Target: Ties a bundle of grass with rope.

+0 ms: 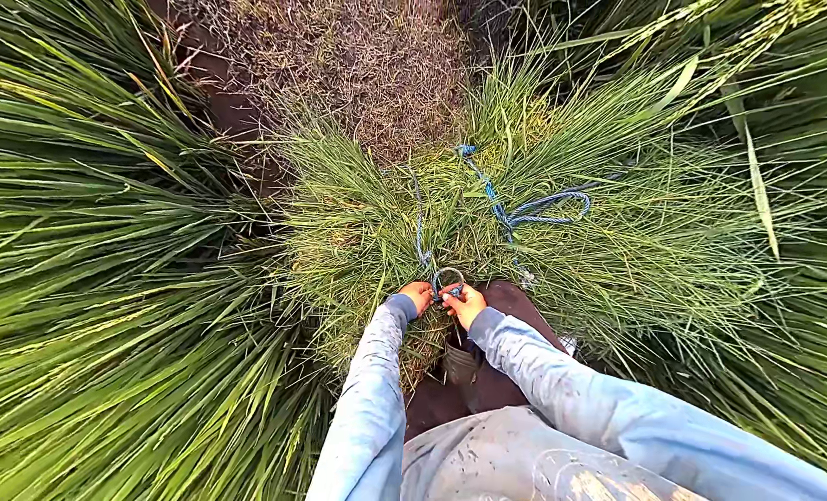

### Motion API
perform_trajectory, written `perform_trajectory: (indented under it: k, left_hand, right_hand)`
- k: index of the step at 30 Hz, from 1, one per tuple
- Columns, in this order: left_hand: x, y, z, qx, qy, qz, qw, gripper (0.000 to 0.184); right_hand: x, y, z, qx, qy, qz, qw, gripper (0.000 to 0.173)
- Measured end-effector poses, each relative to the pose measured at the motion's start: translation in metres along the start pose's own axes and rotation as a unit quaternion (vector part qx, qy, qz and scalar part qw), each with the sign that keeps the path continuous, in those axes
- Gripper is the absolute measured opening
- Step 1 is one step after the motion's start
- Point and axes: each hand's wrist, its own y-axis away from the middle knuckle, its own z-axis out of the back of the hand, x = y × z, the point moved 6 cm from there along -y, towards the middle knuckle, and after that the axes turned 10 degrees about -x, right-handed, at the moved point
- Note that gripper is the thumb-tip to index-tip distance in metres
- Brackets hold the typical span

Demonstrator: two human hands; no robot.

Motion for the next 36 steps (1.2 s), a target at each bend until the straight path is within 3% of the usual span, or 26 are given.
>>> perform_trajectory:
  k: [3,13,25,32,36]
  left_hand:
    - [-0.003,-0.002,-0.001,-0.013,-0.012,-0.011,1.000,0.033]
    - [0.016,-0.003,-0.011,-0.102,-0.036,-0.059,0.992,0.035]
    - [0.016,0.011,-0.003,-0.093,-0.040,-0.052,0.994,0.037]
    - [0.020,0.006,-0.004,-0.086,-0.022,-0.050,0.995,0.035]
    - [0.026,0.000,-0.005,-0.098,-0.008,-0.045,0.994,0.034]
  right_hand:
    - [0.000,-0.007,0.000,0.016,0.022,0.001,1.000,0.032]
    - [-0.025,-0.004,-0.014,-0.055,-0.037,0.022,0.998,0.030]
    - [-0.024,-0.005,-0.016,-0.017,-0.059,0.025,0.998,0.028]
    - [-0.032,0.004,-0.014,-0.005,-0.068,0.107,0.992,0.023]
    - [-0.036,0.007,-0.014,-0.007,0.021,0.177,0.984,0.031]
